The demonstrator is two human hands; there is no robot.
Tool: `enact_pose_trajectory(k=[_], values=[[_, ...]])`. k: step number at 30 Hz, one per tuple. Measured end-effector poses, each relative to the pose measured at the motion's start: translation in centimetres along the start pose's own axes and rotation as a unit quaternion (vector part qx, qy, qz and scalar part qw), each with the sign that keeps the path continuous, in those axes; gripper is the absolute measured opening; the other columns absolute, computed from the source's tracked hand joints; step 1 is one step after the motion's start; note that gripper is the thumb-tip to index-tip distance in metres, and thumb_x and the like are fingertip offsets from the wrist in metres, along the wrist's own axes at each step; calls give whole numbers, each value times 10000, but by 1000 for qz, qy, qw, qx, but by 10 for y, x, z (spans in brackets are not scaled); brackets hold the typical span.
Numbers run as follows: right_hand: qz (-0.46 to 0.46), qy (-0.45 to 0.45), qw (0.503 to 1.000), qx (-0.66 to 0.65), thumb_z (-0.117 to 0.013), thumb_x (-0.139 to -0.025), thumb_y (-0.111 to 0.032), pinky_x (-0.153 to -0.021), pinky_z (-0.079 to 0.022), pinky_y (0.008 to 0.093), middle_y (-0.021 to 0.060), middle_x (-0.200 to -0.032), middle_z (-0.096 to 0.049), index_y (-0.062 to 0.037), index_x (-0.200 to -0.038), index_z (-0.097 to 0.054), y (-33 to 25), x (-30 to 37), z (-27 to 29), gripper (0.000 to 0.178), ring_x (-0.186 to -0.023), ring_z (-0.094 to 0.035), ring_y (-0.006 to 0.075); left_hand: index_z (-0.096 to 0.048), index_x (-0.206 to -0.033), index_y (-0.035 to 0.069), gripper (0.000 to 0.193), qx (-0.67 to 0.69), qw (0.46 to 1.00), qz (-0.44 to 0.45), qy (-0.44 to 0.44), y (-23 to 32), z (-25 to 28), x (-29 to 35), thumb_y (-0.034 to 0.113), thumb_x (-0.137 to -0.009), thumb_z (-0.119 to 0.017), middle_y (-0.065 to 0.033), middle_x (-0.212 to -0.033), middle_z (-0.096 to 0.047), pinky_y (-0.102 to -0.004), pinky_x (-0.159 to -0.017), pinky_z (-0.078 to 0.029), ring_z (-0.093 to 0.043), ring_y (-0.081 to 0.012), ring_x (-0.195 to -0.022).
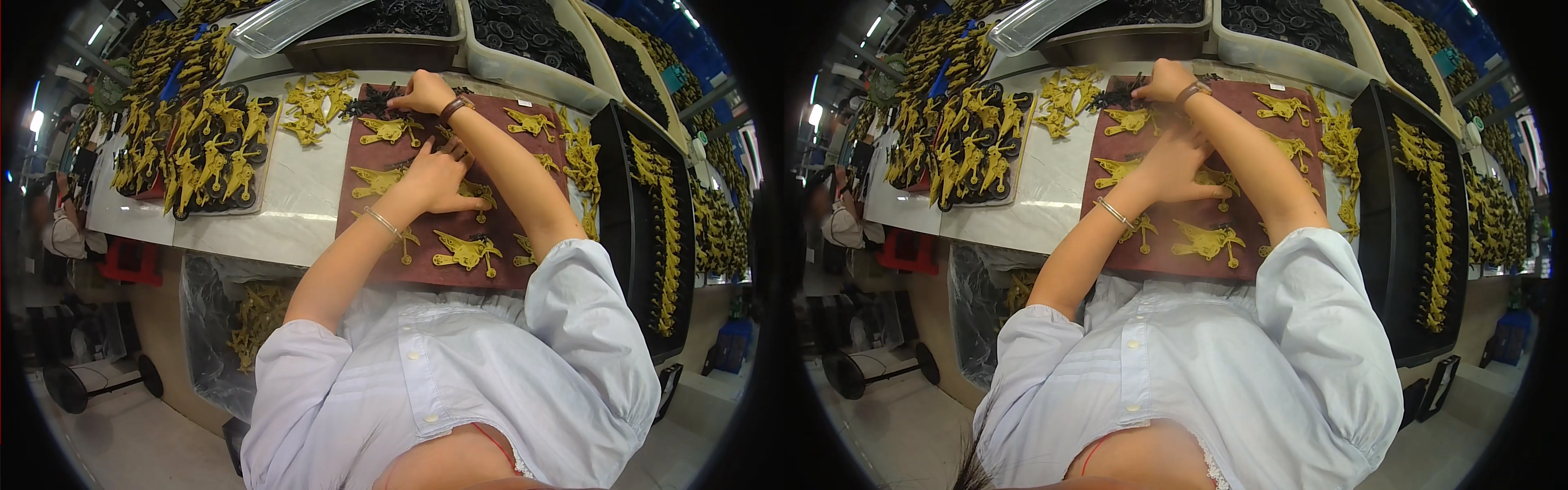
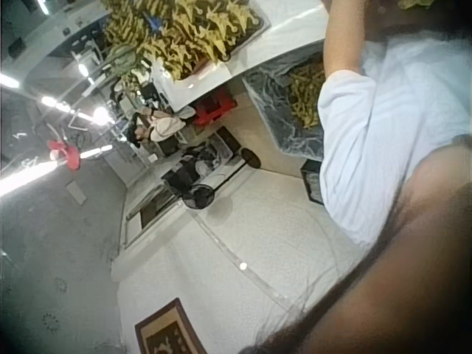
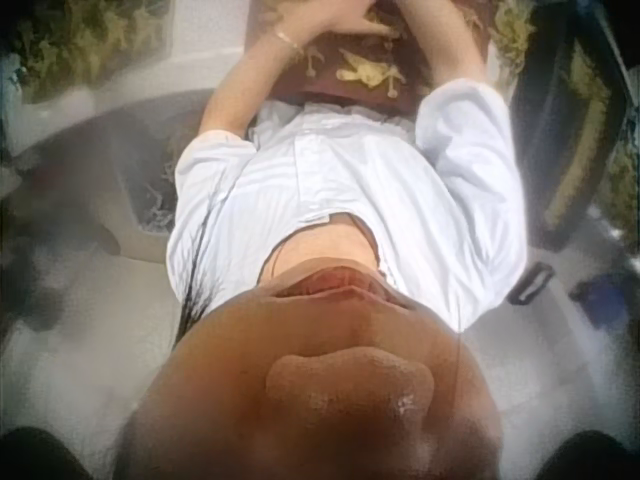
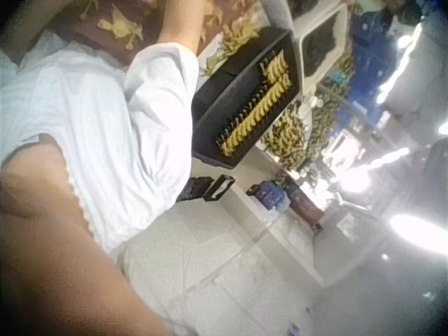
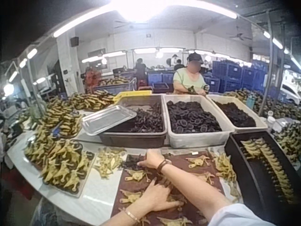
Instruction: The person assembles plastic toy motorcycles by hand, attaching toy wheels and other plastic components to plastic motorcycle frames.
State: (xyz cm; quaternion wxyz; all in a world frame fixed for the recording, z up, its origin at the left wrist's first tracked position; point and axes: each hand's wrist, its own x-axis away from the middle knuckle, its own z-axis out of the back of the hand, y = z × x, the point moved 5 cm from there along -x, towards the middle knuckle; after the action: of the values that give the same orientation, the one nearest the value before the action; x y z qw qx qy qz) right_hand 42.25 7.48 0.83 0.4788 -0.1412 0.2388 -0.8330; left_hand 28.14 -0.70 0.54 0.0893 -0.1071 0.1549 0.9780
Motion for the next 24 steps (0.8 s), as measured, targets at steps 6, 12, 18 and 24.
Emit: enact_pose_trajectory(k=[6,12,18,24], values=[[-19,24,996,-86,-782,-696,-341,-653,-511,312,127,-750,-696,-8,-787,-726,10,-7,0,350,-683,-670,209,-388,-1378,-12,935,8,1000,3,-7,3,2,2,654,-753,-587,-228,-1419,-354,-523,-1108,-206,-273,-433,-1330],[39,-41,962,-268,-703,-822,-197,-548,-417,164,-39,-756,-641,-57,-876,-646,16,50,62,160,-661,-607,28,-390,-1392,-4,984,-39,999,6,-22,1,1,7,744,-761,-494,-217,-1442,-371,-543,-1126,-167,-302,-325,-1378],[58,-193,976,-87,-716,-804,-117,-617,-471,259,40,-745,-660,24,-924,-672,32,128,85,191,-682,-599,103,-471,-1313,-20,802,4,998,-52,37,22,35,30,594,-807,-575,-221,-1370,-452,-522,-1112,-214,-372,-335,-1325],[112,-211,971,9,-757,-729,-189,-679,-495,340,100,-798,-665,-21,-890,-703,43,155,49,239,-761,-630,219,-481,-1253,-69,686,45,993,-98,-46,42,24,50,466,-839,-595,-253,-1342,-452,-453,-1092,-294,-406,-379,-1275]])
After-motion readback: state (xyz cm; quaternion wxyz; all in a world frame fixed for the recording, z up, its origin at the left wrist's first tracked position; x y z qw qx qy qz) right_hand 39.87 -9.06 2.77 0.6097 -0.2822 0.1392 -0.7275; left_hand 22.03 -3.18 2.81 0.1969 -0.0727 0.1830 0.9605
